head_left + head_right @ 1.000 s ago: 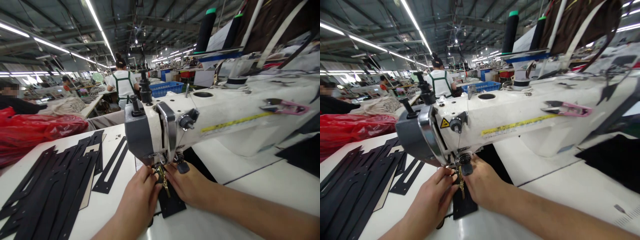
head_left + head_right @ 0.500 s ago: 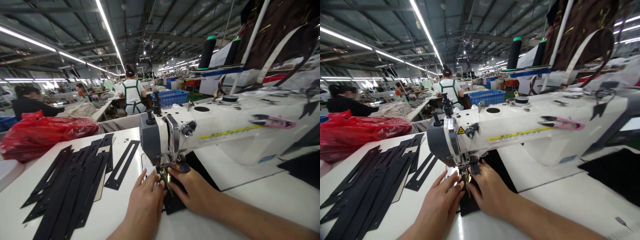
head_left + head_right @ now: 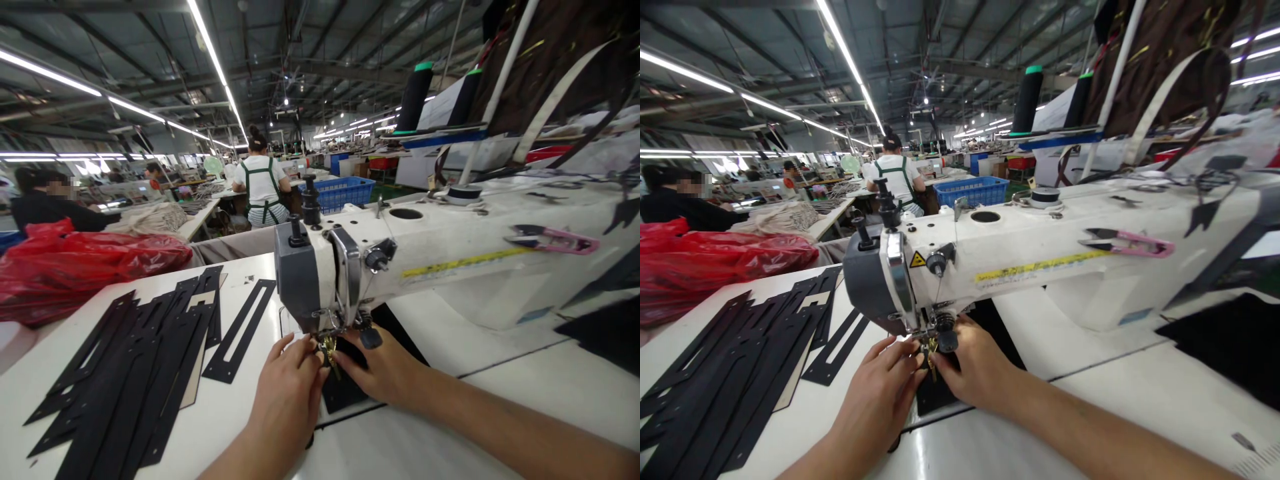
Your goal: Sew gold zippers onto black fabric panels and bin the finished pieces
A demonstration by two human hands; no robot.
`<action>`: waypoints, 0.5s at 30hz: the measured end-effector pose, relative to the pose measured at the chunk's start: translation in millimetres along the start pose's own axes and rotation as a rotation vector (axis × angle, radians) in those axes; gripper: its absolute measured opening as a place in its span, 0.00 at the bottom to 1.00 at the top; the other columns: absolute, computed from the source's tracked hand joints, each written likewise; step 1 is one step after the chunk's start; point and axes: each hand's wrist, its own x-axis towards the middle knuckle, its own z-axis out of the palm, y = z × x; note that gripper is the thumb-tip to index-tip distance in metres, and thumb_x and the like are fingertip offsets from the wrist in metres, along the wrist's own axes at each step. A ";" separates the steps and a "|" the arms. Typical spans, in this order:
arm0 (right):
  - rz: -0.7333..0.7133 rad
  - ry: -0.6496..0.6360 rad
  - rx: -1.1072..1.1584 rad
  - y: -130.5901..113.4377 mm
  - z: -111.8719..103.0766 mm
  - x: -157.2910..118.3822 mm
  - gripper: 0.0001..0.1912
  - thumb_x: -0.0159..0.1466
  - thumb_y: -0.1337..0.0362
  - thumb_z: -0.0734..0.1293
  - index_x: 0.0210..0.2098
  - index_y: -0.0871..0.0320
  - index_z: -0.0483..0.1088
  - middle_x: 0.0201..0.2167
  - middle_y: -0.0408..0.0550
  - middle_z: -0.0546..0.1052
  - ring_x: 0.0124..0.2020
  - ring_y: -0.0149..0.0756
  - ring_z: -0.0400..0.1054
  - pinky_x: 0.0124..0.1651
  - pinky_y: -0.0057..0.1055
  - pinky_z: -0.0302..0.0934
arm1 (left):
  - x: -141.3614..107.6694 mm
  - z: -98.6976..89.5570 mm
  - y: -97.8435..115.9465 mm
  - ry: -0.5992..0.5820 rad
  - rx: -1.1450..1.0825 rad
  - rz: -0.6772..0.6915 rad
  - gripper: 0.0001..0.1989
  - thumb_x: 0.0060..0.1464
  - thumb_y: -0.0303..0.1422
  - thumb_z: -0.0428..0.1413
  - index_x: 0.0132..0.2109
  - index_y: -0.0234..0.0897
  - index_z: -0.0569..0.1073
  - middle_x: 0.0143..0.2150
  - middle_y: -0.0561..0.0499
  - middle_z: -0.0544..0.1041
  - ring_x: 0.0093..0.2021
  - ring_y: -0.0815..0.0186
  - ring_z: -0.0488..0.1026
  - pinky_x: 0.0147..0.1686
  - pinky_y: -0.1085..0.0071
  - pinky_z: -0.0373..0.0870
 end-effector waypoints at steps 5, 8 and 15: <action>-0.001 0.026 0.010 1.0 -0.1 0.6 0.10 0.59 0.68 0.60 0.39 0.58 0.70 0.39 0.50 0.75 0.43 0.40 0.68 0.48 0.37 0.61 | 0.3 1.2 0.8 0.009 0.004 -0.024 0.06 0.53 0.23 0.49 0.32 0.36 0.69 0.37 0.47 0.75 0.40 0.61 0.74 0.49 0.55 0.67; -0.007 0.016 0.009 1.3 -0.2 1.5 0.10 0.60 0.68 0.60 0.39 0.57 0.71 0.39 0.49 0.76 0.43 0.40 0.69 0.48 0.37 0.62 | 0.3 2.4 0.1 0.005 -0.005 -0.044 0.06 0.52 0.22 0.49 0.32 0.36 0.69 0.36 0.48 0.74 0.39 0.61 0.73 0.49 0.54 0.67; 0.093 0.123 -0.091 -3.9 10.1 -6.3 0.12 0.59 0.67 0.60 0.42 0.62 0.68 0.40 0.56 0.73 0.44 0.45 0.66 0.47 0.43 0.62 | -0.1 -0.7 1.9 0.002 0.021 -0.091 0.06 0.52 0.23 0.50 0.32 0.35 0.70 0.36 0.46 0.72 0.38 0.59 0.70 0.41 0.57 0.70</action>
